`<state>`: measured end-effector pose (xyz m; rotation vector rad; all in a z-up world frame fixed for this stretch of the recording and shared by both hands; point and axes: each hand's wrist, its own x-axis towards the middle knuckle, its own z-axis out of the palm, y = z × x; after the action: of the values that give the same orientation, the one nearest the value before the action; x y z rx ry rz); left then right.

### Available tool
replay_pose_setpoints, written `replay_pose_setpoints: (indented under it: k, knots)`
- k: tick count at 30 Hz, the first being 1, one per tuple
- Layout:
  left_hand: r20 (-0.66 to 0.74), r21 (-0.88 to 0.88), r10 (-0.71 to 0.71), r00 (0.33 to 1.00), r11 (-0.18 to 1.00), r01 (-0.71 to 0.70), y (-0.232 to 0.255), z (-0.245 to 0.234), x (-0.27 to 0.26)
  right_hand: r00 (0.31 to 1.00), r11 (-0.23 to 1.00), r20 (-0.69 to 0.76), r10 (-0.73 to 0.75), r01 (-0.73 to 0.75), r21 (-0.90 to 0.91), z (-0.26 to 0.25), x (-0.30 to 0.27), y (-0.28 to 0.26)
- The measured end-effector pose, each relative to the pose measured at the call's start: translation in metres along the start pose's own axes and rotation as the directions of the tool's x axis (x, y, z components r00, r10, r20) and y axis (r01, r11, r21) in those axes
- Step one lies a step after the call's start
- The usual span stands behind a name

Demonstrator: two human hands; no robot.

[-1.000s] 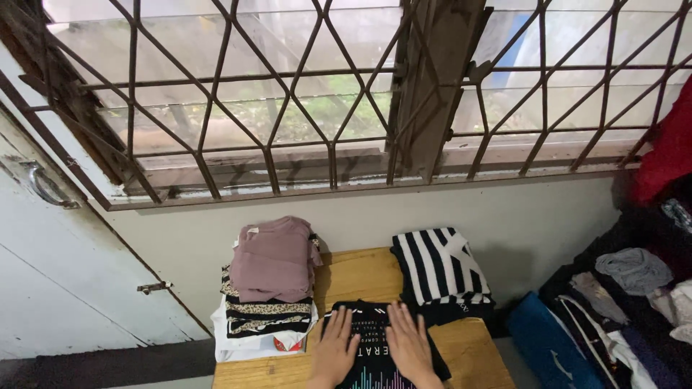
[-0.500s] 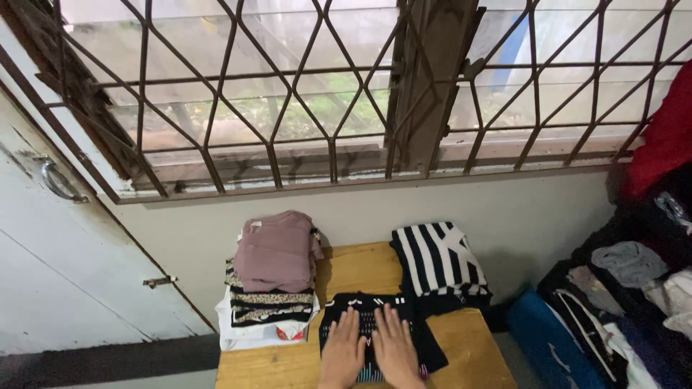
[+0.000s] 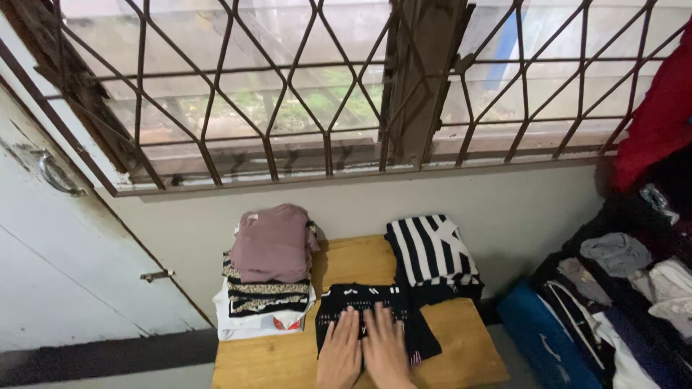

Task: Folding various items of clothing and stacking them on a wooden surface.

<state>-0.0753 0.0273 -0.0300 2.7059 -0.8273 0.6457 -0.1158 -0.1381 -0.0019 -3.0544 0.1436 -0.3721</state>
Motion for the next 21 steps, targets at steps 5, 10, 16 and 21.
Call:
replay_pose_setpoints:
  k: [5, 10, 16, 21]
  knots:
    - [0.024, -0.208, 0.007, 1.000, 0.978, -0.002, -0.010, 0.010, -0.016, 0.937, 0.978, 0.348, -0.038, -0.036, 0.205, -0.017, -0.004, 0.007]
    - [0.160, -0.239, -0.075, 0.984, 0.965, 0.112, -0.034, 0.008, -0.026, 0.965, 0.983, -0.240, -0.102, 0.062, -0.171, 0.050, -0.017, 0.077]
    - [0.042, -0.228, -0.037, 0.998, 0.973, 0.046, -0.010, -0.003, 0.022, 0.996, 0.996, 0.037, 0.080, -0.078, -0.038, -0.023, 0.025, 0.027]
    - [0.162, -0.189, 0.055, 0.985, 0.982, -0.024, 0.002, -0.003, 0.063, 0.975, 0.940, 0.196, -0.104, 0.032, 0.339, -0.032, 0.054, 0.008]
